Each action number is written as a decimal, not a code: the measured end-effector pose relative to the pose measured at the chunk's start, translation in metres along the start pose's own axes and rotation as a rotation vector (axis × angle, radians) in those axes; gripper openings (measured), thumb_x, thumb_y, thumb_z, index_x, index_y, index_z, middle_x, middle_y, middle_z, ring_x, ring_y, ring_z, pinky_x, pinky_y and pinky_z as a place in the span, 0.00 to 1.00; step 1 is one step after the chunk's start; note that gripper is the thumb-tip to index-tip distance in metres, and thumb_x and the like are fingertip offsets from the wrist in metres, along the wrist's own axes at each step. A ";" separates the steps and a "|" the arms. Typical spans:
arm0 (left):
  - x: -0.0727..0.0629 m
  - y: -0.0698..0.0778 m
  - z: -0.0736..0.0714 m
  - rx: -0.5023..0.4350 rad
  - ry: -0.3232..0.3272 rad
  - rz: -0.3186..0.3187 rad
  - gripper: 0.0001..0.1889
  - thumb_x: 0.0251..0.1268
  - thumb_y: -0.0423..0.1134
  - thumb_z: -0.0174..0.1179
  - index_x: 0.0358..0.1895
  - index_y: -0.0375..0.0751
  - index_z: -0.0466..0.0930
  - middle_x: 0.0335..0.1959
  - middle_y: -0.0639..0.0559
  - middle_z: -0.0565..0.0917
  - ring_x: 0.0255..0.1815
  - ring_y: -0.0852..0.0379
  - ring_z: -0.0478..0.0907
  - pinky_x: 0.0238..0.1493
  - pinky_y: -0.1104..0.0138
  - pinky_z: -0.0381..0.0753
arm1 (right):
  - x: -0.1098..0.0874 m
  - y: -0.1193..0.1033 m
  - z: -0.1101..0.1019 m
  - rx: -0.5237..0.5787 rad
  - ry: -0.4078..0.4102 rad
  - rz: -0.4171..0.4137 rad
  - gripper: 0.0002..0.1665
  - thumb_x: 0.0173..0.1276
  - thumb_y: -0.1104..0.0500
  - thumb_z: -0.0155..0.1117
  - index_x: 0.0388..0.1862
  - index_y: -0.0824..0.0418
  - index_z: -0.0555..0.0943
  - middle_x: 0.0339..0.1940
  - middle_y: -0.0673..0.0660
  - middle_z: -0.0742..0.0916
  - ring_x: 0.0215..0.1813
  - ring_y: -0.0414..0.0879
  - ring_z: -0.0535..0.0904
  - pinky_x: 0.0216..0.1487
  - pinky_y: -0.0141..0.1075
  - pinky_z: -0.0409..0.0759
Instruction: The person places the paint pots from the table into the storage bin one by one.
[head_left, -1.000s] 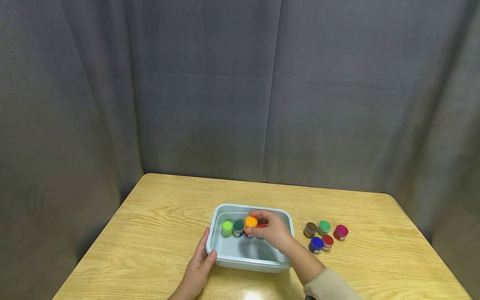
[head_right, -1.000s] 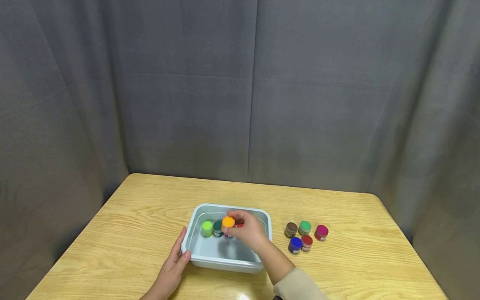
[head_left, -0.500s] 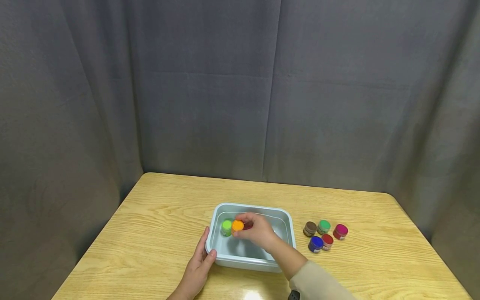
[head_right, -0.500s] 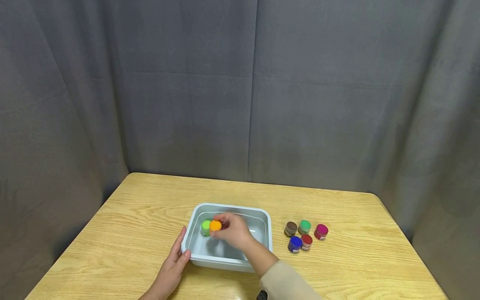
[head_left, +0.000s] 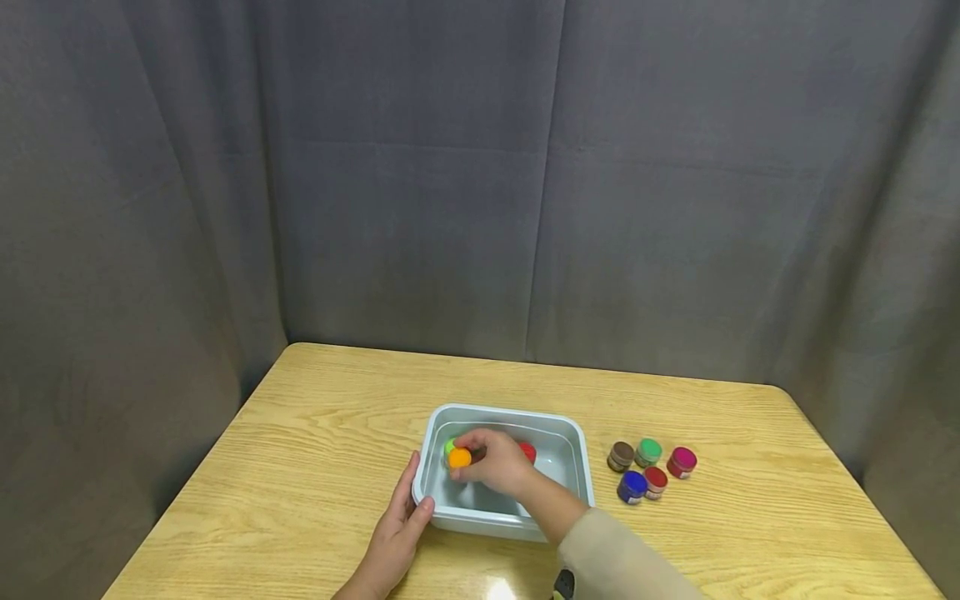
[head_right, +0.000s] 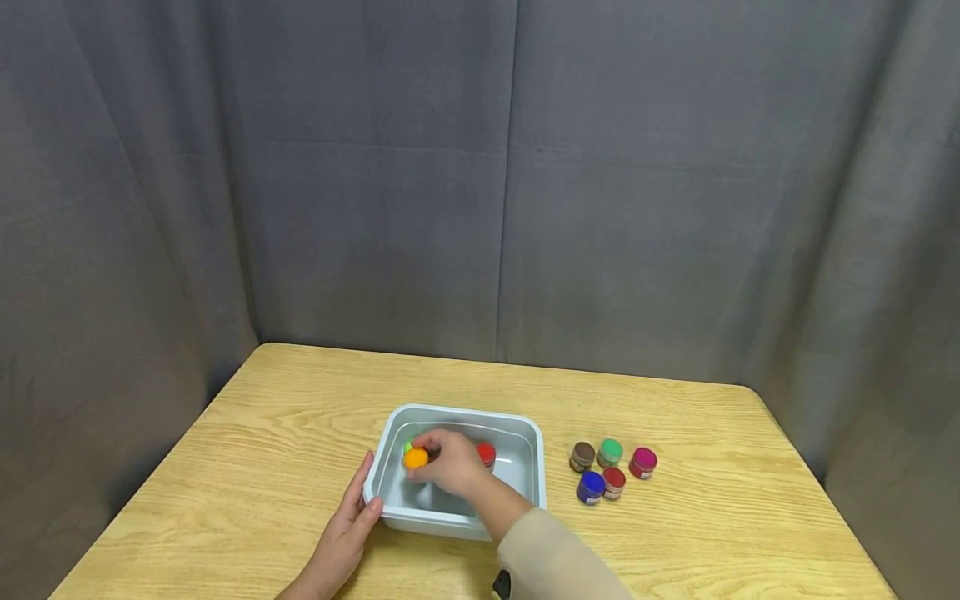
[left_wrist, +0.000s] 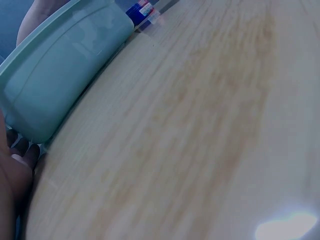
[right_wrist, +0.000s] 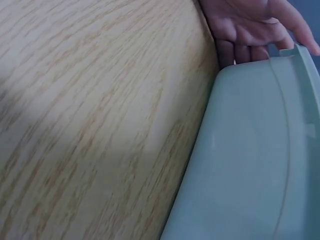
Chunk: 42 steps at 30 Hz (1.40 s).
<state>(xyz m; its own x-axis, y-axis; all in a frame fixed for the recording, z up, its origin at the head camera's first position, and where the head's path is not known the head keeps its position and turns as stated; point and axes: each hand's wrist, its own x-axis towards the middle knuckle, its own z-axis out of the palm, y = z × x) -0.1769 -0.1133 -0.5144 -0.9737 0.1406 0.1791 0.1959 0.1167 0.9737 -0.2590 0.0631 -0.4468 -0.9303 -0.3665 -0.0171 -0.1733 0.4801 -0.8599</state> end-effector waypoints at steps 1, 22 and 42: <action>0.000 0.000 0.000 -0.001 -0.001 0.003 0.32 0.79 0.39 0.44 0.80 0.42 0.41 0.80 0.37 0.43 0.77 0.33 0.50 0.71 0.55 0.65 | 0.000 0.000 0.000 -0.006 -0.007 0.004 0.24 0.52 0.65 0.78 0.49 0.66 0.83 0.44 0.58 0.87 0.41 0.43 0.79 0.44 0.31 0.81; 0.001 0.001 0.000 0.002 -0.001 -0.001 0.32 0.79 0.38 0.43 0.80 0.42 0.41 0.80 0.36 0.43 0.77 0.32 0.51 0.70 0.51 0.64 | 0.005 -0.003 0.009 -0.161 -0.023 0.018 0.24 0.50 0.63 0.80 0.48 0.63 0.84 0.43 0.55 0.86 0.45 0.45 0.78 0.52 0.39 0.80; 0.001 -0.002 0.000 -0.015 -0.014 -0.013 0.33 0.80 0.39 0.43 0.80 0.41 0.39 0.80 0.36 0.42 0.77 0.32 0.49 0.71 0.50 0.62 | 0.000 -0.001 0.003 -0.084 -0.020 0.048 0.26 0.51 0.62 0.78 0.51 0.62 0.83 0.45 0.57 0.85 0.43 0.46 0.79 0.44 0.35 0.81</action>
<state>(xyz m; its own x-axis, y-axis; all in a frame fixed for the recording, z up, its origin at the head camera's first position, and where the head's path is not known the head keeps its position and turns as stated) -0.1781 -0.1137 -0.5158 -0.9744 0.1530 0.1647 0.1817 0.1042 0.9778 -0.2578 0.0600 -0.4472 -0.9316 -0.3571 -0.0684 -0.1559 0.5622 -0.8121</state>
